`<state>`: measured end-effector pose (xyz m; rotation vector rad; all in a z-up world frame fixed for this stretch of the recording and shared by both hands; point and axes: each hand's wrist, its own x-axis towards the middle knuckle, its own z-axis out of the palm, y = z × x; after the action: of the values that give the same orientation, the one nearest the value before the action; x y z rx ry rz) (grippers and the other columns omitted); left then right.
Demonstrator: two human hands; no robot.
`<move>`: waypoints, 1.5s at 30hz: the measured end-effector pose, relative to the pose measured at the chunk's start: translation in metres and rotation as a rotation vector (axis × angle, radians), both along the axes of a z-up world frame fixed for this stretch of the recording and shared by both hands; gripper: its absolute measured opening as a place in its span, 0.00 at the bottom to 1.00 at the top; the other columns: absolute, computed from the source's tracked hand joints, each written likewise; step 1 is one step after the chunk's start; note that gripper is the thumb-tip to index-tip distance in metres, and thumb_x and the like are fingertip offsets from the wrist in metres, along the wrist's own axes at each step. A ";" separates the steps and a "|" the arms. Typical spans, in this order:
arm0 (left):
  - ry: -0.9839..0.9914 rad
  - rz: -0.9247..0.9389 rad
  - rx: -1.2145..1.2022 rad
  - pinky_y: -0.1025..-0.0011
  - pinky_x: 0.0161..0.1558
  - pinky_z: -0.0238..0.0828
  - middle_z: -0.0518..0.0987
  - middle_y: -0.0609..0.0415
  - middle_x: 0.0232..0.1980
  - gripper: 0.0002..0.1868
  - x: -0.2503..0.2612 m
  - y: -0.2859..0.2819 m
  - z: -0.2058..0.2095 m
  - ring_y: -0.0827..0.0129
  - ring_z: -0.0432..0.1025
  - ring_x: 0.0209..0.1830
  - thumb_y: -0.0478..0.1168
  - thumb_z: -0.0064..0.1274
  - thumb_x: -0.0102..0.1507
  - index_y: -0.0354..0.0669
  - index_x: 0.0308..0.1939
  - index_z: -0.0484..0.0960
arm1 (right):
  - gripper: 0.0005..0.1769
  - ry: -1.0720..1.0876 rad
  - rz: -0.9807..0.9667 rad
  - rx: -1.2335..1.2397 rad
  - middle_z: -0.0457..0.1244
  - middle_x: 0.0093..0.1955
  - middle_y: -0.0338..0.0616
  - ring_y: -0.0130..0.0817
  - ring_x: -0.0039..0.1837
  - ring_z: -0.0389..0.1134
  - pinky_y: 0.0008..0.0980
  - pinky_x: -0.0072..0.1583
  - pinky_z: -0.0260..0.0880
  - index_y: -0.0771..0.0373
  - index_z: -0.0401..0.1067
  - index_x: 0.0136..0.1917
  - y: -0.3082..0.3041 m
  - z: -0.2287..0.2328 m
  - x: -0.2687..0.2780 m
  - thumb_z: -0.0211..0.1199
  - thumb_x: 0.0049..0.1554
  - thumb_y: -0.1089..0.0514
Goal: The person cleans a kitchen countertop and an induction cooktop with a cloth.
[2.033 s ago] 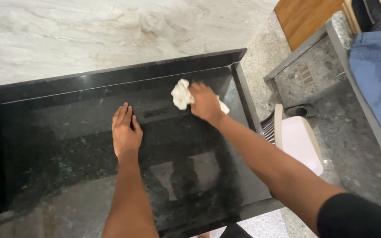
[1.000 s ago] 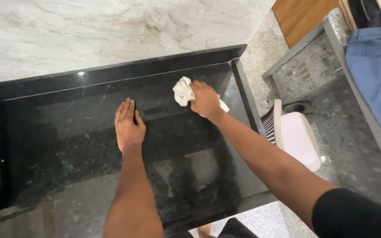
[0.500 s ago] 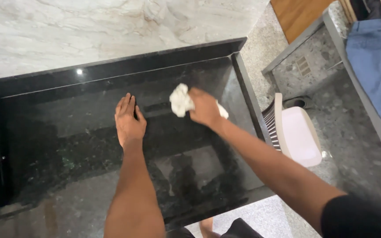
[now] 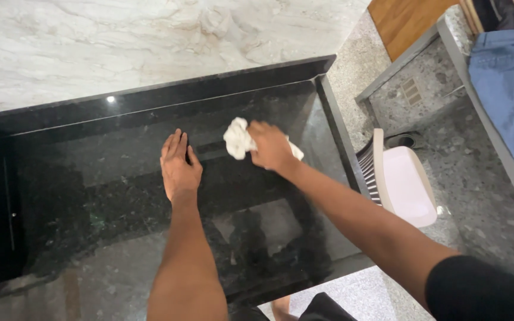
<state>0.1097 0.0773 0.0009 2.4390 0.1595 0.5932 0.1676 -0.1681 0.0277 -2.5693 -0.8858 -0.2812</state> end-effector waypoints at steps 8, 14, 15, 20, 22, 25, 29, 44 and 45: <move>0.008 0.003 0.008 0.56 0.68 0.63 0.75 0.50 0.71 0.18 0.002 0.003 -0.004 0.55 0.65 0.72 0.34 0.50 0.67 0.35 0.60 0.82 | 0.22 -0.034 -0.119 -0.065 0.65 0.53 0.50 0.53 0.58 0.65 0.49 0.56 0.67 0.64 0.72 0.51 0.035 -0.025 0.102 0.69 0.40 0.63; 0.015 0.008 0.019 0.55 0.67 0.62 0.74 0.50 0.71 0.19 0.004 0.004 -0.005 0.54 0.64 0.72 0.35 0.49 0.67 0.36 0.61 0.81 | 0.25 -0.038 -0.014 0.124 0.64 0.54 0.55 0.58 0.59 0.66 0.49 0.59 0.68 0.67 0.72 0.52 0.022 -0.038 0.076 0.66 0.39 0.64; 0.011 0.003 0.008 0.56 0.69 0.62 0.74 0.51 0.71 0.18 0.003 0.003 -0.008 0.55 0.64 0.73 0.35 0.48 0.68 0.37 0.61 0.81 | 0.29 -0.081 0.043 0.196 0.64 0.55 0.57 0.60 0.59 0.65 0.49 0.59 0.67 0.68 0.71 0.55 0.018 -0.038 0.060 0.65 0.37 0.63; 0.019 -0.013 0.018 0.57 0.69 0.61 0.73 0.51 0.72 0.20 0.004 0.004 -0.012 0.56 0.63 0.74 0.34 0.48 0.67 0.36 0.63 0.80 | 0.20 0.147 0.048 0.133 0.64 0.48 0.53 0.58 0.55 0.66 0.51 0.55 0.67 0.65 0.70 0.49 0.012 0.012 -0.053 0.65 0.40 0.65; 0.039 -0.013 0.010 0.58 0.69 0.61 0.73 0.51 0.73 0.20 0.002 0.003 -0.011 0.56 0.62 0.74 0.35 0.48 0.68 0.36 0.63 0.80 | 0.19 0.155 0.072 0.163 0.64 0.48 0.52 0.57 0.55 0.66 0.51 0.54 0.66 0.64 0.71 0.49 0.009 0.017 -0.087 0.66 0.42 0.65; 0.065 -0.002 0.006 0.57 0.68 0.60 0.72 0.53 0.73 0.19 0.002 0.003 -0.010 0.57 0.62 0.74 0.35 0.47 0.68 0.38 0.63 0.80 | 0.21 0.151 0.010 0.193 0.65 0.47 0.49 0.53 0.52 0.67 0.49 0.51 0.66 0.62 0.72 0.50 0.011 0.022 -0.115 0.66 0.40 0.65; 0.050 -0.020 0.003 0.57 0.69 0.60 0.71 0.50 0.74 0.20 0.004 0.004 -0.012 0.56 0.62 0.75 0.36 0.48 0.68 0.37 0.64 0.79 | 0.23 0.142 -0.014 0.162 0.65 0.48 0.47 0.52 0.54 0.67 0.47 0.52 0.66 0.63 0.72 0.51 0.012 0.019 -0.113 0.65 0.39 0.66; -0.074 -0.158 -0.116 0.59 0.69 0.65 0.72 0.39 0.72 0.22 -0.111 0.001 -0.029 0.45 0.65 0.71 0.25 0.45 0.63 0.29 0.62 0.79 | 0.23 0.137 -0.014 0.097 0.64 0.52 0.46 0.51 0.57 0.64 0.48 0.55 0.64 0.64 0.73 0.50 0.021 0.001 -0.158 0.65 0.38 0.66; -0.047 -0.114 -0.124 0.58 0.69 0.64 0.73 0.39 0.72 0.23 -0.124 -0.001 -0.026 0.45 0.65 0.71 0.24 0.45 0.62 0.29 0.61 0.79 | 0.24 0.137 0.025 0.104 0.63 0.51 0.48 0.52 0.57 0.63 0.49 0.54 0.63 0.65 0.73 0.50 0.020 0.004 -0.173 0.66 0.37 0.66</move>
<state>-0.0143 0.0760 -0.0254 2.2951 0.0367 0.5720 -0.0051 -0.1484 0.0312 -2.4467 -0.8307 -0.1389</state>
